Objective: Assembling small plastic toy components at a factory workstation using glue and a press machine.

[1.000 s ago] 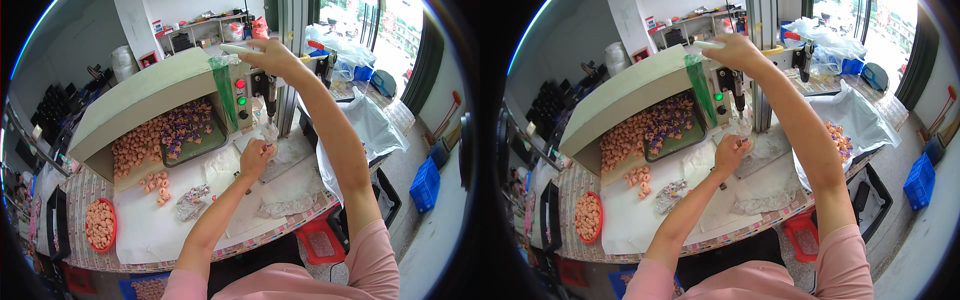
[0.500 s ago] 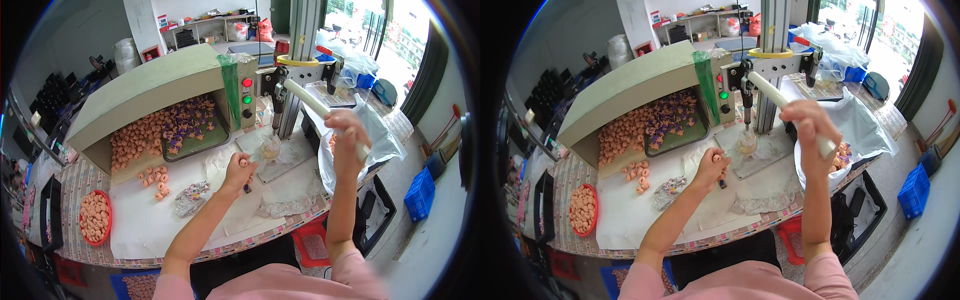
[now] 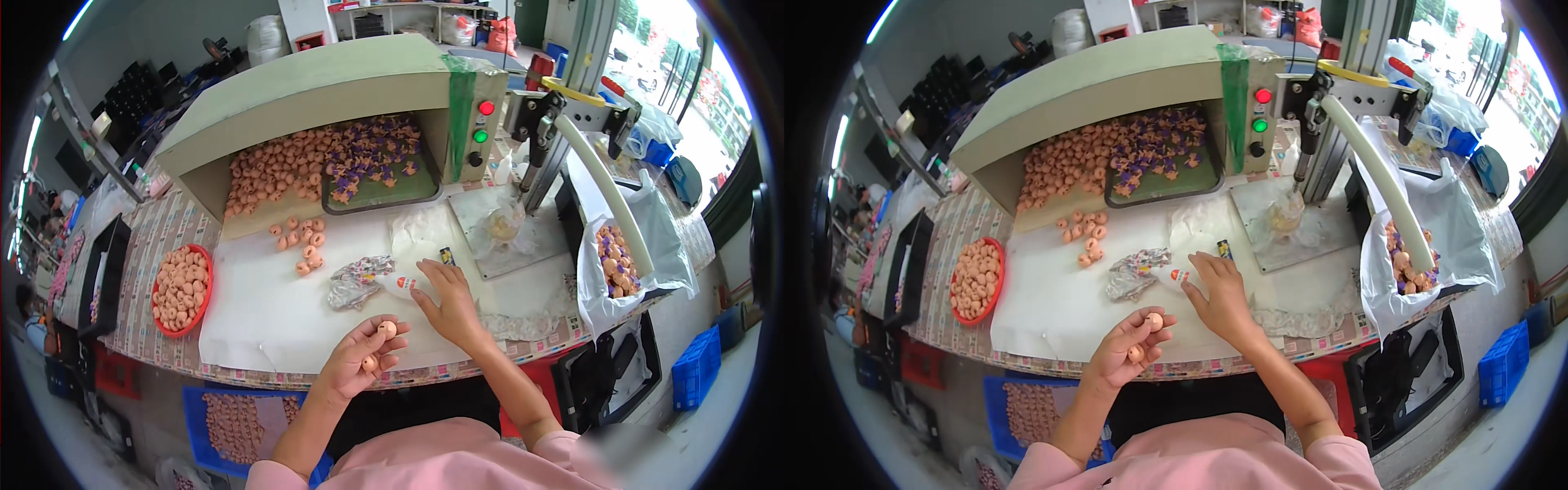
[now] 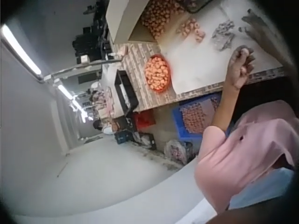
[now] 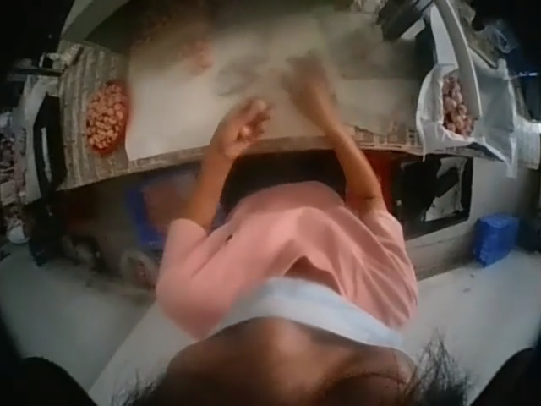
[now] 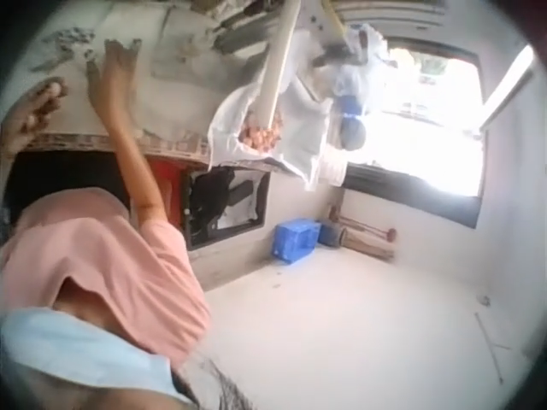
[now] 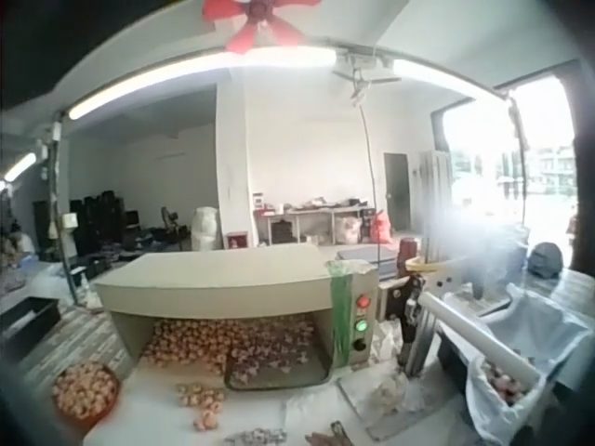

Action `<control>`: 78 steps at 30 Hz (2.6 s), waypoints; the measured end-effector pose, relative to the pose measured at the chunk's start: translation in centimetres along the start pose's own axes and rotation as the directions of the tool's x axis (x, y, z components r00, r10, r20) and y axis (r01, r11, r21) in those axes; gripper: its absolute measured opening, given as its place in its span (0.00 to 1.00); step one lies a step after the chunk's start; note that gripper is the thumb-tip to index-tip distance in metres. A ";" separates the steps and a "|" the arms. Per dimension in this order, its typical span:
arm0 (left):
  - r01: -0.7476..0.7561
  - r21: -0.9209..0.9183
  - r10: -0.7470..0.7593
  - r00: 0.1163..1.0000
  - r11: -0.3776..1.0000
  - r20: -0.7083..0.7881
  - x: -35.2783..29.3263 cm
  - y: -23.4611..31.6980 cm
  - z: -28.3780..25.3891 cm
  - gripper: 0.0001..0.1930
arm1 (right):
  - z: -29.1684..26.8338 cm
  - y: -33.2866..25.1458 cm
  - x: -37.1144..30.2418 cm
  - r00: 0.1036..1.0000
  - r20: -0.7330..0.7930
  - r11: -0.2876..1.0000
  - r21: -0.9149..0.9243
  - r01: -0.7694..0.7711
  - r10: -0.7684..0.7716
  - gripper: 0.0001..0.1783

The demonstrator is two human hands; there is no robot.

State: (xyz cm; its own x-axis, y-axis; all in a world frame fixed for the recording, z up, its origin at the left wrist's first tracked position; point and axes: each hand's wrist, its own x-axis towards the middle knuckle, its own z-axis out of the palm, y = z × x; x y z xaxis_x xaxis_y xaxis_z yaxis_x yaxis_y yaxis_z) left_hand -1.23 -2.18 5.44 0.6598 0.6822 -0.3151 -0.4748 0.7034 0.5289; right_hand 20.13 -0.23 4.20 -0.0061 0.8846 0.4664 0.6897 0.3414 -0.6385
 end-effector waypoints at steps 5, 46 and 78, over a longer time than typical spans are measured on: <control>-0.114 -0.078 0.110 0.993 0.990 -0.048 -2.5 -0.4 -2.5 0.17 | 4.2 -1.5 1.1 0.991 0.119 0.987 -0.153 -0.043 0.062 0.25; -0.089 -0.011 0.088 0.992 0.996 -0.095 0.7 -2.3 -5.8 0.15 | 0.3 -4.2 -6.6 0.945 -0.103 0.910 0.319 -0.264 0.310 0.19; -0.135 -0.007 0.134 0.987 0.991 -0.085 1.1 -3.3 -5.7 0.17 | -1.2 -3.8 -7.5 0.968 -0.123 0.943 0.283 -0.175 0.217 0.18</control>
State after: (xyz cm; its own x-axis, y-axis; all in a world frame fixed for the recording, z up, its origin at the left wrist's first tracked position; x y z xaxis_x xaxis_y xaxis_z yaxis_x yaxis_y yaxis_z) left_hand -2.23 -2.61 -1.13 0.5386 0.7846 -0.3072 -0.5633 0.6064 0.5612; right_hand 18.46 -8.58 3.83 0.2332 0.8914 0.3886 0.4465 0.2568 -0.8571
